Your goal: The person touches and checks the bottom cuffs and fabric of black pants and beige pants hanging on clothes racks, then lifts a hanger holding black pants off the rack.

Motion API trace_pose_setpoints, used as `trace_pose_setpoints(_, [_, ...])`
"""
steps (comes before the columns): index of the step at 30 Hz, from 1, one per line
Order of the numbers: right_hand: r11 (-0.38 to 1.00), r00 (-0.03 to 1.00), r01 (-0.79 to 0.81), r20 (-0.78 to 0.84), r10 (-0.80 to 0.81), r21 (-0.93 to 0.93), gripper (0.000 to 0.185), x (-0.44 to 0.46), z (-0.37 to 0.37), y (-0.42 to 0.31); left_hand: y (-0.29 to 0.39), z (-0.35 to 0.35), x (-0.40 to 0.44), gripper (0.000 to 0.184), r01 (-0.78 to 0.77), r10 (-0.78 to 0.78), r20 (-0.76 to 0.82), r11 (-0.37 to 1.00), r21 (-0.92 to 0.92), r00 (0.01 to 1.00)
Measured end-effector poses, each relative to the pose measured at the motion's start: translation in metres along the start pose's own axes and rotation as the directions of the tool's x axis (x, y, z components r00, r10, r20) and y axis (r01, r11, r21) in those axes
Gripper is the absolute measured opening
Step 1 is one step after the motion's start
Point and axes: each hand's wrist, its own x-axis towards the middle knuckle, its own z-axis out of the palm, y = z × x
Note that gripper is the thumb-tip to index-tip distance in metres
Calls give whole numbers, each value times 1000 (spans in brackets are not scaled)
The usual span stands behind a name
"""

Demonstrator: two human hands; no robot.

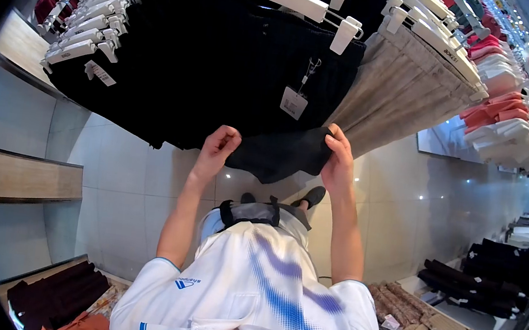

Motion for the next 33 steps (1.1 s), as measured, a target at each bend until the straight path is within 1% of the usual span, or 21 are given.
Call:
trace_pose_setpoints(2, [999, 1000, 8, -17, -9, -49, 11, 2, -9, -1, 13, -2, 6, 5, -28, 27, -17, 999, -44, 999])
trace_pose_setpoints(4, [994, 999, -38, 29, 41, -107, 11, 4, -17, -1, 25, -8, 10, 9, 3, -6, 52, 999, 51, 999])
trace_pose_setpoints(5, [994, 999, -38, 29, 41, -107, 11, 4, -20, -1, 27, -10, 13, 9, -58, 53, 61, 995, 80, 997])
trace_pose_setpoints(7, [976, 998, -65, 14, 69, -209, 15, 3, -18, -4, 33, -11, 19, 9, -72, 65, 80, 994, 84, 995])
trace_pose_setpoints(8, [976, 998, -62, 12, 66, -207, 15, 3, -21, -5, 36, -11, 20, 9, -85, 77, 98, 993, 86, 992])
trace_pose_setpoints(10, [970, 989, -83, 104, 109, -227, 19, 1, -28, -8, 40, -12, 23, 9, -84, 75, 100, 992, 91, 992])
trace_pose_setpoints(11, [971, 989, -82, 102, 107, -224, 19, 0, -29, -9, 41, -11, 23, 9, -82, 73, 97, 992, 96, 993])
trace_pose_setpoints(13, [964, 963, -73, 233, 134, -255, 21, -3, -28, -12, 37, -11, 24, 8, -86, 80, 82, 994, 67, 993])
trace_pose_setpoints(15, [952, 955, -63, 259, 145, -301, 22, -7, -23, -14, 39, -11, 23, 8, -91, 88, 64, 995, 38, 994])
trace_pose_setpoints(17, [937, 946, -49, 285, 155, -346, 24, -9, -15, -19, 47, -8, 21, 10, -107, 83, 179, 986, 125, 980])
trace_pose_setpoints(19, [847, 882, -81, 358, 307, -526, 32, -9, 2, -24, 49, -1, 19, 13, -192, 126, 319, 963, 187, 939])
trace_pose_setpoints(20, [787, 842, -85, 379, 384, -611, 38, -8, 8, -23, 50, 7, 19, 13, -243, 158, 386, 953, 181, 909])
trace_pose_setpoints(21, [721, 824, 28, 425, 376, -692, 60, -6, 12, -14, 54, 18, 17, 14, -313, 215, 423, 933, 177, 880])
trace_pose_setpoints(22, [751, 846, 84, 445, 294, -655, 54, -8, 19, 1, 55, 25, 15, 14, -310, 187, 473, 930, 198, 861])
trace_pose_setpoints(24, [493, 823, 282, 472, 317, -823, 40, -8, 30, 9, 55, 37, 14, 16, -330, 199, 471, 919, 214, 860])
trace_pose_setpoints(25, [393, 840, 281, 422, 340, -875, 26, -10, 37, 9, 55, 38, 13, 16, -333, 201, 472, 918, 215, 858])
trace_pose_setpoints(26, [393, 840, 283, 424, 338, -875, 26, -11, 38, 13, 54, 39, 12, 18, -319, 206, 435, 926, 203, 877])
trace_pose_setpoints(28, [465, 922, 207, 330, 202, -861, 20, -13, 36, 23, 50, 36, 11, 20, -304, 209, 395, 932, 195, 895])
trace_pose_setpoints(30, [455, 930, 223, 328, 166, -862, 18, -16, 35, 22, 46, 27, 11, 23, -411, 308, 352, 871, 270, 884])
trace_pose_setpoints(31, [454, 938, 209, 309, 157, -866, 17, -17, 33, 22, 47, 23, 10, 23, -412, 309, 351, 870, 272, 884])
trace_pose_setpoints(33, [452, 946, 197, 290, 146, -870, 18, -18, 28, 18, 49, 14, 5, 24, -372, 162, 445, 816, 441, 881])
